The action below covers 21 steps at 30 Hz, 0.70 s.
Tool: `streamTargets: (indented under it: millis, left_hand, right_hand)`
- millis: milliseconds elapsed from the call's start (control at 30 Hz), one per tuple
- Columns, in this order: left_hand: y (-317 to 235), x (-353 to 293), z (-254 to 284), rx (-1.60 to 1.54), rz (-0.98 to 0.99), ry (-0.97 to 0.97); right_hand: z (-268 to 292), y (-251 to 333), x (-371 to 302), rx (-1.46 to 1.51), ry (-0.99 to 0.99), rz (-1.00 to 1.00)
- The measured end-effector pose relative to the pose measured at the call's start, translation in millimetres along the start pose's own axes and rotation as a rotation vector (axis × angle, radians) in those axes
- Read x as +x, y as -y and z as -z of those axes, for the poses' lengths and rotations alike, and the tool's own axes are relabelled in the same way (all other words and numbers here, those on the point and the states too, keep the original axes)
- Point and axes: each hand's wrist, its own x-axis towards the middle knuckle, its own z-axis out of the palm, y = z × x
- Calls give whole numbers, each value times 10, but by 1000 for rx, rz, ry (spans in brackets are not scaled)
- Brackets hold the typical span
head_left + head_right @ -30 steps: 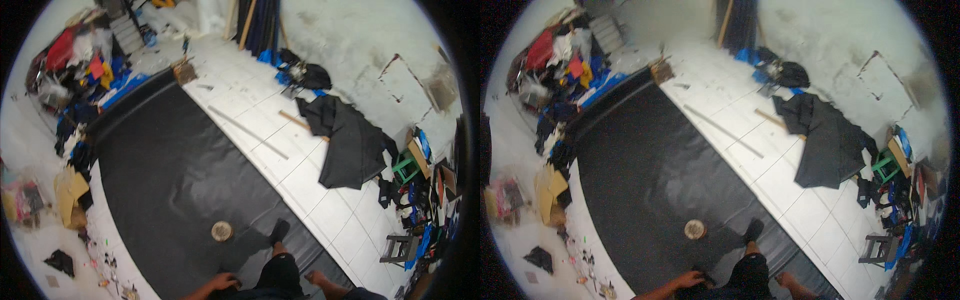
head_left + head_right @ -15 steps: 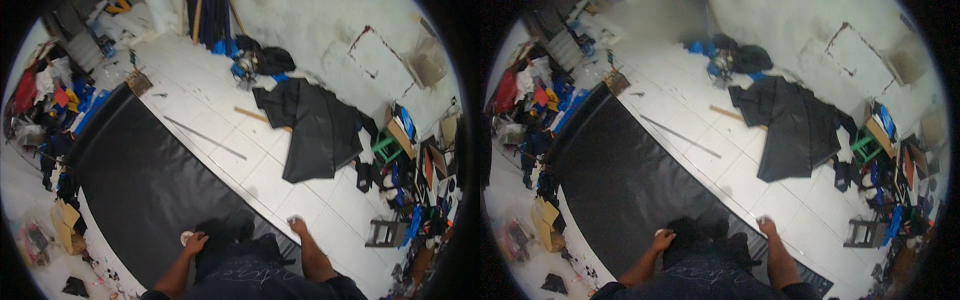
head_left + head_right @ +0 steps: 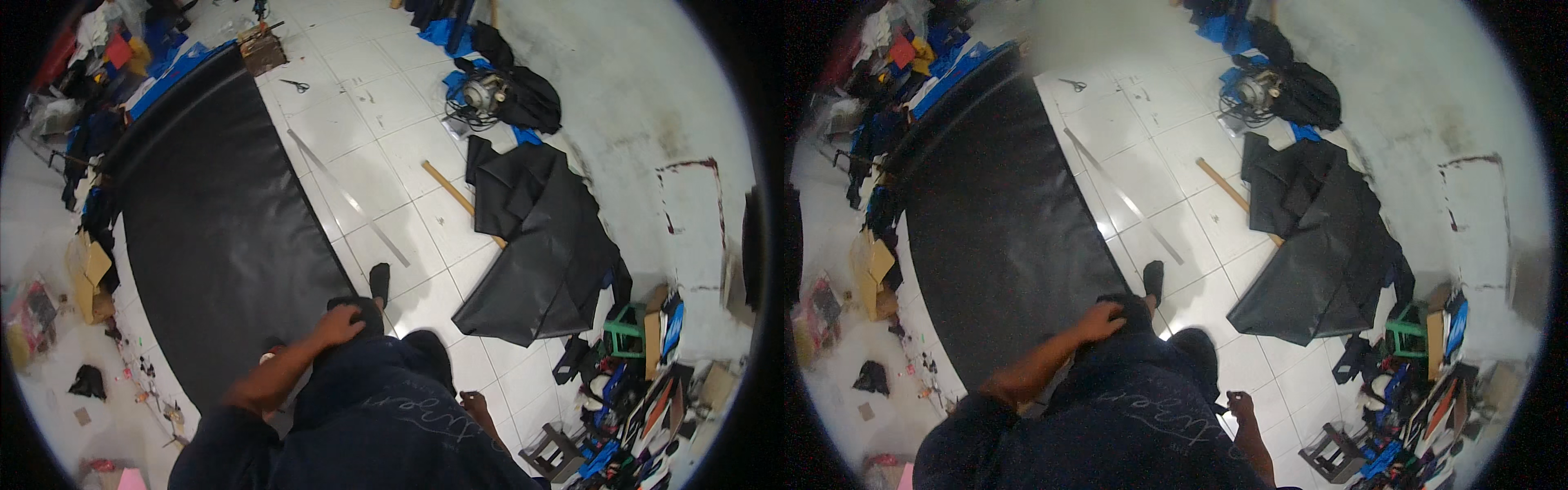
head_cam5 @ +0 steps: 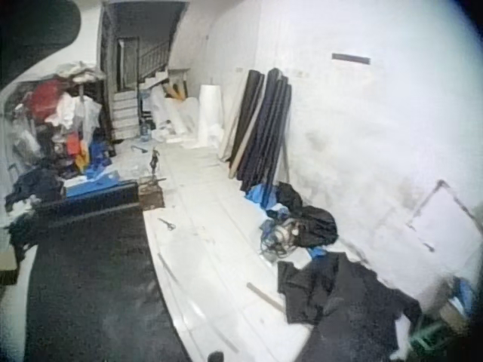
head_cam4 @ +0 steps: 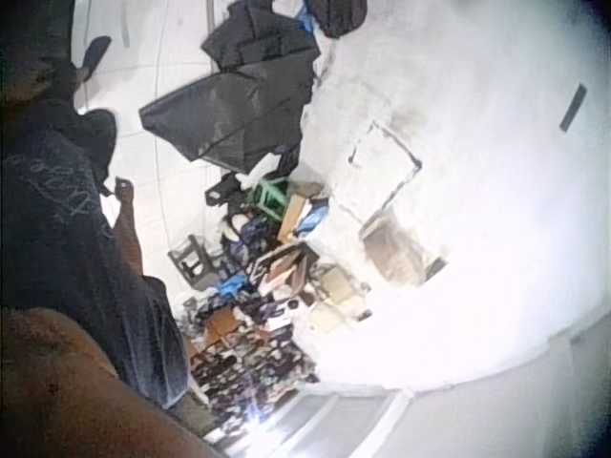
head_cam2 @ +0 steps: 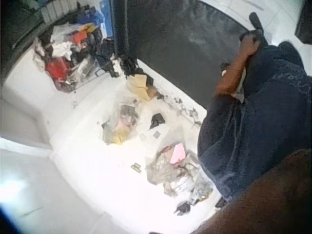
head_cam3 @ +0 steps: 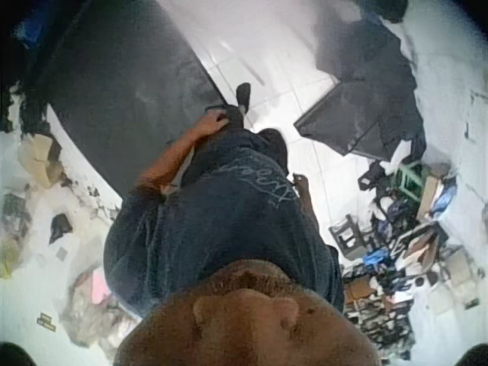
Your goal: The person flattens a large black sheet on the floor using a weight, cuts through it with scissors, sets aside the cut piece, and folds the remaining sheet with the weight.
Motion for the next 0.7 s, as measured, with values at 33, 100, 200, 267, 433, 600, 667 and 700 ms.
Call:
streamTargets:
  millis: [33, 100, 200, 267, 433, 600, 667, 700]
  left_hand:
    - [-301, 168, 397, -30, -37, 38]
    - [-376, 705, 744, 68, -39, 29]
    - [-812, 1559, 1260, -105, -25, -186]
    - [-979, 2019, 1516, -164, 9, -246]
    - [-1090, 2838, 1846, -270, 141, -354]
    - [-1102, 2912, 1895, -407, 275, -697]
    - [-1088, 2842, 1905, -346, 326, -800]
    - [-1069, 2878, 1939, -414, 322, -760]
  right_hand:
    - [104, 251, -86, 12, 47, -38]
    - [435, 734, -137, 35, 98, -105]
    - [805, 1275, 354, 222, 50, 82]
    - [1030, 1738, 826, 436, -27, 89]
    - [2119, 3320, 2318, -420, 85, 592]
    - [2801, 6200, 2923, -745, -22, 517]
    - [2771, 7211, 2884, -762, -8, 709]
    - [2735, 7622, 2926, -803, 7, 734]
